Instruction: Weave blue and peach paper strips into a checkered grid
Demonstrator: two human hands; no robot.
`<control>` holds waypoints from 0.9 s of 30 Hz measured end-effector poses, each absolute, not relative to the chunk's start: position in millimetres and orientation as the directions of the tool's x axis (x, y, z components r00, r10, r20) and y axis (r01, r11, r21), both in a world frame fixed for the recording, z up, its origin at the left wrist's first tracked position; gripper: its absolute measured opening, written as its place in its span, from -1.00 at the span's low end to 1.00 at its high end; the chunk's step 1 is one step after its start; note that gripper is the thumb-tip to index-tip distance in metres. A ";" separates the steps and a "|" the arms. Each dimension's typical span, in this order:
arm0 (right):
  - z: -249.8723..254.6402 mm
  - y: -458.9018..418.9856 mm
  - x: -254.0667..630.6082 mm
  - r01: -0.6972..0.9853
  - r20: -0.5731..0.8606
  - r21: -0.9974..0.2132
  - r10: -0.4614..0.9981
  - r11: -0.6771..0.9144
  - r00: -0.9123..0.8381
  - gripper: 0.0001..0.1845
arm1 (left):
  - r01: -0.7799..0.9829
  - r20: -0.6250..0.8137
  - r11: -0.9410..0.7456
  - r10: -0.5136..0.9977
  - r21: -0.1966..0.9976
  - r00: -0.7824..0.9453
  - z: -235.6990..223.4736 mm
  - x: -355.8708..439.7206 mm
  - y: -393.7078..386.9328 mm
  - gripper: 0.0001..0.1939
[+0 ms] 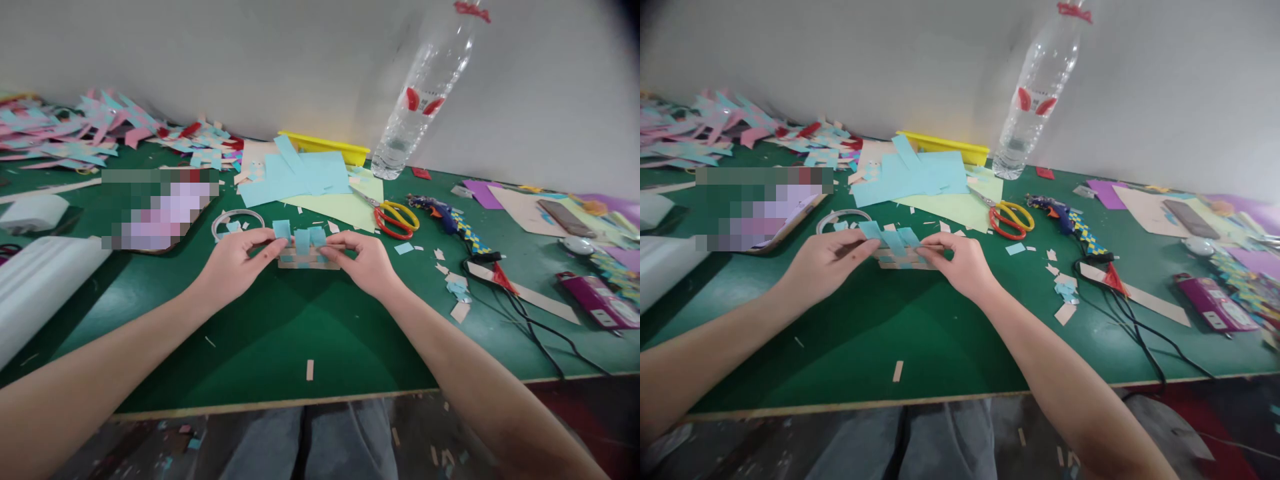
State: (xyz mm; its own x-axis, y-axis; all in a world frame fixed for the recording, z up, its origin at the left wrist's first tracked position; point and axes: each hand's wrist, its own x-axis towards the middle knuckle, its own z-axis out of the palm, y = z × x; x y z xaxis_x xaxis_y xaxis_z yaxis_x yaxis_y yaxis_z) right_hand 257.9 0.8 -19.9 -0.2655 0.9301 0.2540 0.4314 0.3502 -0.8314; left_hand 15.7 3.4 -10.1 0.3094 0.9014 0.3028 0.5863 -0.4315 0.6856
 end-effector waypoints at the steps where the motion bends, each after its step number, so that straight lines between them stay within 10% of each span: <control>1: -20.5 1.7 258.3 0.429 0.263 -0.831 0.930 0.354 -0.258 -0.78 | 0.592 0.315 -0.437 0.899 0.677 0.304 -10.4 15.4 3.6 -0.66; 27: -13.5 -6.4 251.1 0.379 0.284 -0.822 0.882 0.426 -0.375 -0.84 | 0.470 0.266 -0.375 0.922 0.799 0.282 -15.5 14.1 3.9 -0.70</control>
State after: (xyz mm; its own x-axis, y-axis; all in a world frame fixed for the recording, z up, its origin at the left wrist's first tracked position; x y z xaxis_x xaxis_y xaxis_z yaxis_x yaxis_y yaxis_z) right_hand 251.1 -6.4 -13.5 -0.3747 0.8825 0.2843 0.3792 0.4257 -0.8216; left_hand 14.1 3.9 -15.5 0.2825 0.9217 0.2659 0.4699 -0.3746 0.7993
